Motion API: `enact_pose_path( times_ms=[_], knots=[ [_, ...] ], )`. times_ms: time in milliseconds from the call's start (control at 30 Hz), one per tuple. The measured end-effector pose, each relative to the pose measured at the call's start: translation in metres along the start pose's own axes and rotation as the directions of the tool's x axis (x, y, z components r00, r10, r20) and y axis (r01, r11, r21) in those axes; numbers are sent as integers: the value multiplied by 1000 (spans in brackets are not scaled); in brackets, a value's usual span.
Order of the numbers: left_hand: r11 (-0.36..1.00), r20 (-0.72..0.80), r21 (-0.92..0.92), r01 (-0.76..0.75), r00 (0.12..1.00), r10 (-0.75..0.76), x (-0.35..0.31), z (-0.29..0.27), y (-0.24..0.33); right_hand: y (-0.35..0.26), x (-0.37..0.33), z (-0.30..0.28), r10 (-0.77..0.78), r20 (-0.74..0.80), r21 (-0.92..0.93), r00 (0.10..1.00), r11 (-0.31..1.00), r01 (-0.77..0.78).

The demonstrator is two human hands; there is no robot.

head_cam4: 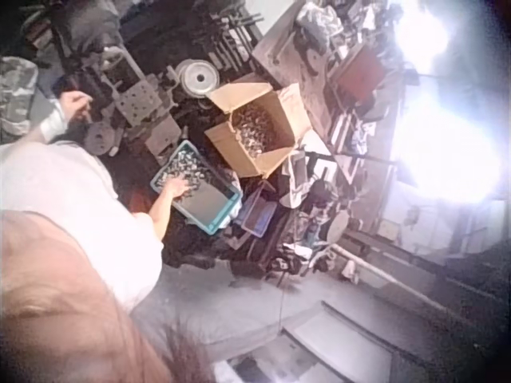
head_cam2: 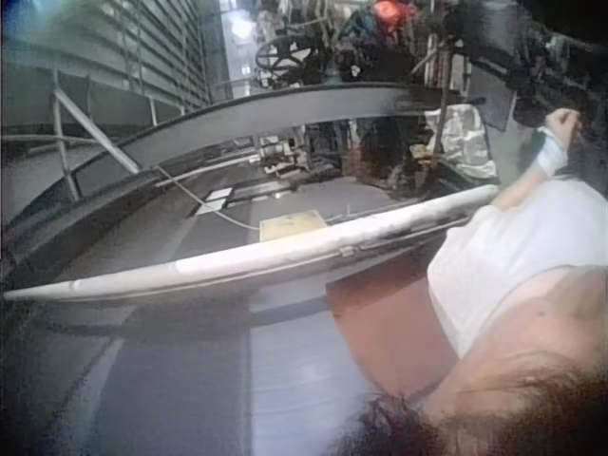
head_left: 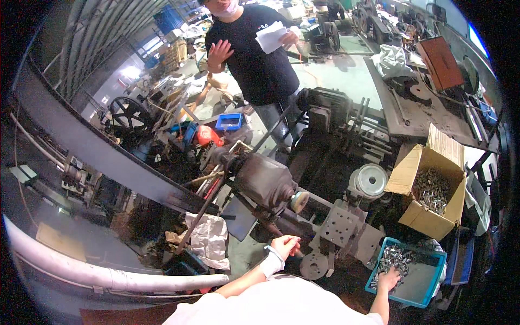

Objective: The person repeatedly picks small metal parts from a blue bin and presses them against a rotating grinding wheel to deburr or smooth edges. After each part, they place it back into the bin and continue the cycle. A coworker stands nearby holding a paper.

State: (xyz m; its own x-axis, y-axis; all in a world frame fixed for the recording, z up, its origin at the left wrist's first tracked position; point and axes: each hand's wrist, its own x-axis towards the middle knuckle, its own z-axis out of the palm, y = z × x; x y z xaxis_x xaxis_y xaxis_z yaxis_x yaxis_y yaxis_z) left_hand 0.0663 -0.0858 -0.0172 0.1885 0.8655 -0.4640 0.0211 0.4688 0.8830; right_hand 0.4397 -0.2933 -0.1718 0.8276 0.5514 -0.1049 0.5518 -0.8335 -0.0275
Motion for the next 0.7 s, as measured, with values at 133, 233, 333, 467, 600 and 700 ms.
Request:
enact_pose_path(
  times_ms=[133, 233, 333, 467, 600, 700],
  knots=[
    [1000, -3, -8, -10, 1000, 10, -2, -2, 0, -8, -1, -15, 8, 64, -30, 998, 1000, -6],
    [1000, 1, -9, -18, 1000, 19, -2, 0, 4, 6, -1, -3, -24, 32, 5, 999, 1000, 23],
    [1000, -4, -5, -12, 1000, 12, -5, -2, 0, 14, 4, 10, -59, -33, 108, 998, 992, 62],
    [1000, -22, -13, 17, 1000, -17, -9, 2, 2, 26, 10, 15, -49, 100, 194, 994, 981, 29],
    [1000, -3, -25, 13, 1000, -13, -7, 1, 1, 27, 9, 22, -26, 29, 179, 999, 984, 21],
    [1000, 2, -27, -3, 1000, 3, -5, -1, 0, 39, 21, 40, 39, 24, 274, 999, 961, -44]
  ],
)
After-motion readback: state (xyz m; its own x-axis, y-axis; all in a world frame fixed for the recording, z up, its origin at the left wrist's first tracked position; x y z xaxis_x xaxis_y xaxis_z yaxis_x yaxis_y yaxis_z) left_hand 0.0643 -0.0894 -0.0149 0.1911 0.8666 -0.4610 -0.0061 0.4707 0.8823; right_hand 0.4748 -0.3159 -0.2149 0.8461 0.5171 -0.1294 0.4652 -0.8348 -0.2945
